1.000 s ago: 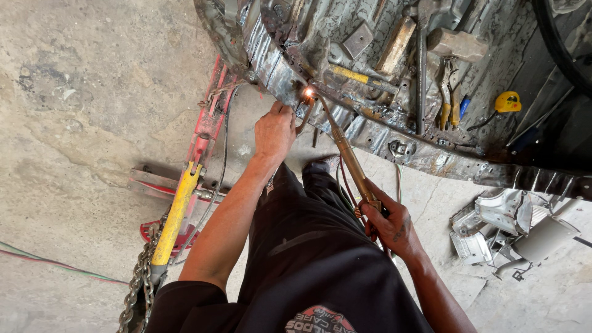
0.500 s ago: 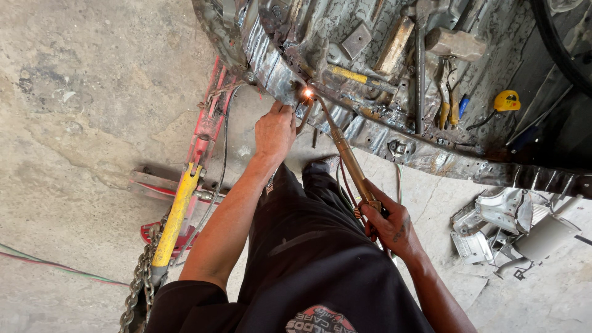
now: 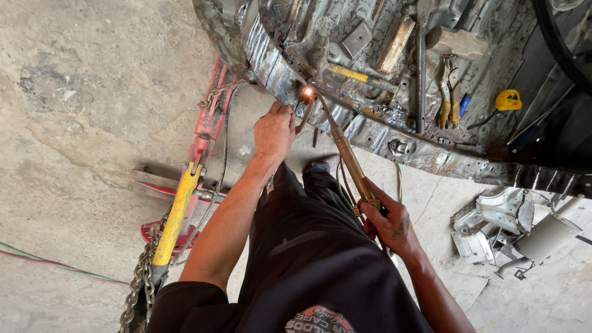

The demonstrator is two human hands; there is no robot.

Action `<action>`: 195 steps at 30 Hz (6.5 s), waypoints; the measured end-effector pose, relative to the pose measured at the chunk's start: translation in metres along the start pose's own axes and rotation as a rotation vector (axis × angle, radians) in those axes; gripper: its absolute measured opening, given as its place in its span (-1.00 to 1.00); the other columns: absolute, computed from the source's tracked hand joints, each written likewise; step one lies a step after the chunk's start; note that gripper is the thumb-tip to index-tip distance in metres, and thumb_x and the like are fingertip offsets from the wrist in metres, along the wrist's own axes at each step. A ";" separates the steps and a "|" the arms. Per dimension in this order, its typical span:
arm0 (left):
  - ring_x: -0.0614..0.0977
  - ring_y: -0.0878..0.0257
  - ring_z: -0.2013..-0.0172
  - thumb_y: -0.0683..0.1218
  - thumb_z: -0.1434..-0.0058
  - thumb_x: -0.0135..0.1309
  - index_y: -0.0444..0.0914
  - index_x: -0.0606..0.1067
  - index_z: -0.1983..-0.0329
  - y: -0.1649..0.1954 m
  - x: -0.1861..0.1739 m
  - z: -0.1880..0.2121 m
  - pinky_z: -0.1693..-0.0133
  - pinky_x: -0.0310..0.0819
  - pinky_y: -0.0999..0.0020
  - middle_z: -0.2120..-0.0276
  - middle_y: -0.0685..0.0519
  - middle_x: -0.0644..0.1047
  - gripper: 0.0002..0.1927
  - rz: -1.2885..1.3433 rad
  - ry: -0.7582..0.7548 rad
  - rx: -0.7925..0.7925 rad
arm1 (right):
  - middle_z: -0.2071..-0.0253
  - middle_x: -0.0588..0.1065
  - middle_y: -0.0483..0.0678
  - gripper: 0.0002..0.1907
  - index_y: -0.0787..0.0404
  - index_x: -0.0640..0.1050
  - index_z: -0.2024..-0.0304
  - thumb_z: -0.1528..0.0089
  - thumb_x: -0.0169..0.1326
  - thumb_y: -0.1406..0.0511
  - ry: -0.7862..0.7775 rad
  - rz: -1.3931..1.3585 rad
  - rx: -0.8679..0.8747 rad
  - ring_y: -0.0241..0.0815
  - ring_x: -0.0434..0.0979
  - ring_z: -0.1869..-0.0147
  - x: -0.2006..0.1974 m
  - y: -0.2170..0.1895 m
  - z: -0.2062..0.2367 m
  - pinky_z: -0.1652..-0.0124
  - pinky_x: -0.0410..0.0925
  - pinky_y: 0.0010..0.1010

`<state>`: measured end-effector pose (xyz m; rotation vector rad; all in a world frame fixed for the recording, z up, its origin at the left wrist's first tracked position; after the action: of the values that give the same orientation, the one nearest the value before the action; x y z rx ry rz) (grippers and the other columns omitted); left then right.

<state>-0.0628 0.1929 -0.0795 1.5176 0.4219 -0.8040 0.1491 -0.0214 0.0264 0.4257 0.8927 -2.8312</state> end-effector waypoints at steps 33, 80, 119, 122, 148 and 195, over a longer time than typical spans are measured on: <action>0.66 -0.12 0.38 -0.14 -0.24 0.18 -0.28 0.55 0.29 -0.008 0.011 -0.002 0.34 0.54 0.01 0.19 -0.06 0.57 -0.90 0.022 -0.003 -0.044 | 0.40 0.57 -0.05 -0.35 0.11 0.35 -0.42 -0.27 0.11 0.20 0.008 0.014 0.000 -0.34 0.50 0.55 -0.001 -0.001 0.004 0.58 0.39 -0.42; 0.65 -0.12 0.40 -0.15 -0.24 0.18 -0.28 0.55 0.32 -0.008 0.011 -0.004 0.34 0.54 0.01 0.20 -0.05 0.58 -0.91 0.021 0.012 -0.057 | 0.47 0.53 -0.09 -0.35 0.11 0.36 -0.41 -0.27 0.12 0.20 0.014 0.004 0.001 -0.36 0.48 0.56 -0.003 0.000 0.005 0.58 0.37 -0.46; 0.65 -0.14 0.37 -0.14 -0.26 0.15 -0.30 0.54 0.29 -0.008 0.012 -0.011 0.33 0.55 0.00 0.18 -0.09 0.57 -0.90 0.012 -0.007 -0.043 | 0.45 0.53 -0.11 -0.35 0.12 0.36 -0.41 -0.26 0.12 0.18 0.013 -0.011 0.001 -0.36 0.48 0.56 -0.002 0.000 0.006 0.59 0.38 -0.45; 0.65 -0.15 0.37 -0.13 -0.28 0.15 -0.29 0.53 0.30 -0.007 0.011 -0.012 0.32 0.54 -0.01 0.18 -0.09 0.57 -0.89 0.008 -0.003 -0.036 | 0.44 0.54 -0.11 -0.35 0.13 0.36 -0.41 -0.27 0.12 0.19 0.013 -0.018 0.003 -0.36 0.48 0.55 -0.002 0.000 0.006 0.59 0.37 -0.45; 0.64 -0.14 0.32 -0.14 -0.27 0.14 -0.29 0.53 0.30 -0.012 0.011 -0.019 0.28 0.52 -0.03 0.21 -0.08 0.56 -0.90 0.034 -0.041 -0.055 | 0.39 0.57 -0.12 -0.35 0.15 0.33 -0.41 -0.27 0.10 0.21 0.010 -0.027 -0.023 -0.35 0.51 0.56 -0.003 0.000 0.004 0.59 0.39 -0.45; 0.56 -0.08 0.54 -0.20 -0.21 0.12 -0.39 0.49 0.43 -0.031 -0.002 -0.029 0.40 0.44 0.13 0.54 -0.21 0.51 -0.85 0.408 0.156 -0.240 | 0.37 0.58 -0.09 -0.34 0.18 0.35 -0.41 -0.26 0.11 0.19 -0.017 -0.044 -0.026 -0.36 0.49 0.55 -0.005 -0.002 0.001 0.59 0.38 -0.47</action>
<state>-0.0788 0.2252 -0.1014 1.3815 0.2959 -0.3051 0.1535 -0.0203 0.0295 0.3826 0.9461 -2.8552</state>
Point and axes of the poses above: each hand's wrist, its own z-axis away from the middle knuckle, its own x-axis out of the palm, y = z × x, the point moved 10 cm from there along -z, towards the middle knuckle
